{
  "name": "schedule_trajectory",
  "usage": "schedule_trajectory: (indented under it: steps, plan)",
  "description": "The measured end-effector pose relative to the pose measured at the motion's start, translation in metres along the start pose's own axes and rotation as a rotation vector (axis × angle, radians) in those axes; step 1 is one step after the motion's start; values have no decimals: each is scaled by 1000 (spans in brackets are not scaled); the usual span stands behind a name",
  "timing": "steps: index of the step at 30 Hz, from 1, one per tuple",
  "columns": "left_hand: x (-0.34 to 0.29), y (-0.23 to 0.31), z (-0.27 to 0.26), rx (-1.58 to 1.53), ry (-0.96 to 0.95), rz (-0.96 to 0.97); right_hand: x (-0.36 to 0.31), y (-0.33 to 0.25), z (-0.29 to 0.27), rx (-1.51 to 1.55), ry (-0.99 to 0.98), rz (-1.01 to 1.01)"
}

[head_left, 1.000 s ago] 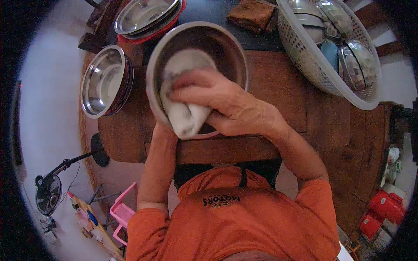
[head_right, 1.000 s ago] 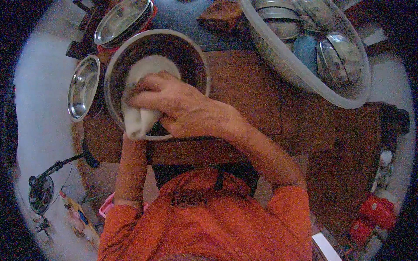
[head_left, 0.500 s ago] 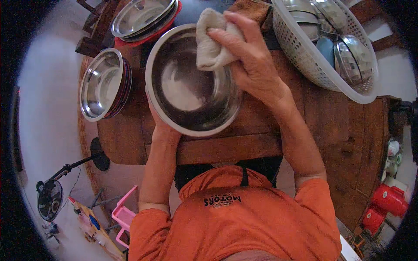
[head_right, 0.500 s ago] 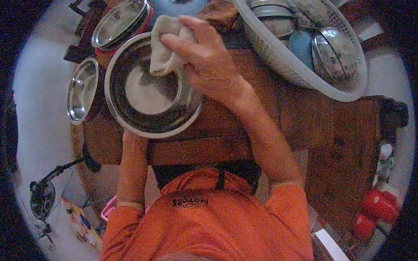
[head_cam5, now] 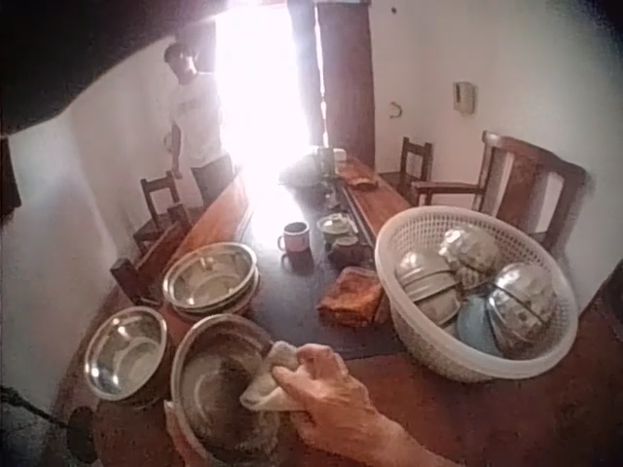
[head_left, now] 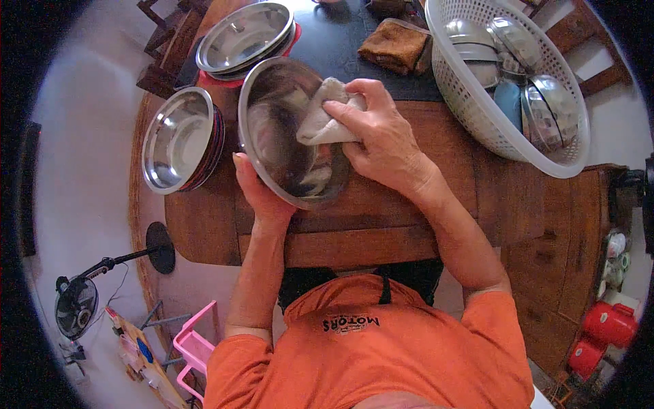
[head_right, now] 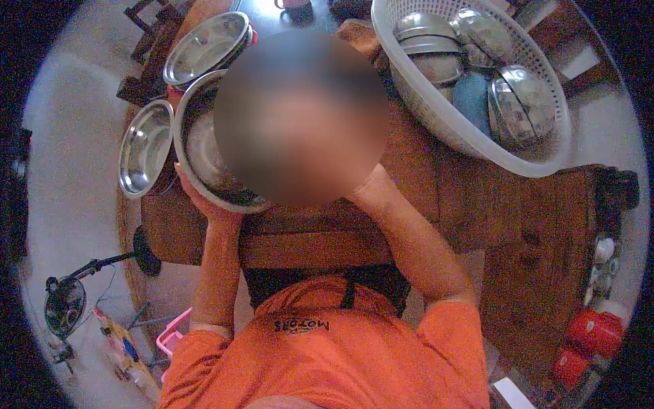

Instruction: The person wipes several bowls and metal basins with a cloth, handling them one at a time before stacking them on a table.

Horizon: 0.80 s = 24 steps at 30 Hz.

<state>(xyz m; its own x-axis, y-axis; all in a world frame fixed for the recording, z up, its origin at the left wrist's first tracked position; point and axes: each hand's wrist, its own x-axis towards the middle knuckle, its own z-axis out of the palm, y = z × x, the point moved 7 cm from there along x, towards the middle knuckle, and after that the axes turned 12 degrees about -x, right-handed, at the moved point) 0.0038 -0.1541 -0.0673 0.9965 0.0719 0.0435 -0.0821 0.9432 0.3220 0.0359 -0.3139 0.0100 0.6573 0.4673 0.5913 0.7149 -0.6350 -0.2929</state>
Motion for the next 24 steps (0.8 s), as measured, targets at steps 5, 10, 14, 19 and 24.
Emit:
schedule_trajectory:
  steps: [5, 10, 14, 19, 24]
  plan:
    - [-3, -13, 5, -93, -68, -99, 1, 2, -3, -100, -54, 108]
    - [-6, -29, 20, -447, -322, -292, -2, 2, -1, -53, 46, 105]
    - [-8, -40, 25, 370, -52, -172, -3, 1, -2, 30, 73, 92]
    - [-6, -47, 29, -144, -160, -306, -3, -7, 3, 158, 81, 26]
    - [-5, -48, 23, 61, 117, -299, 0, -19, 2, 267, 8, -85]
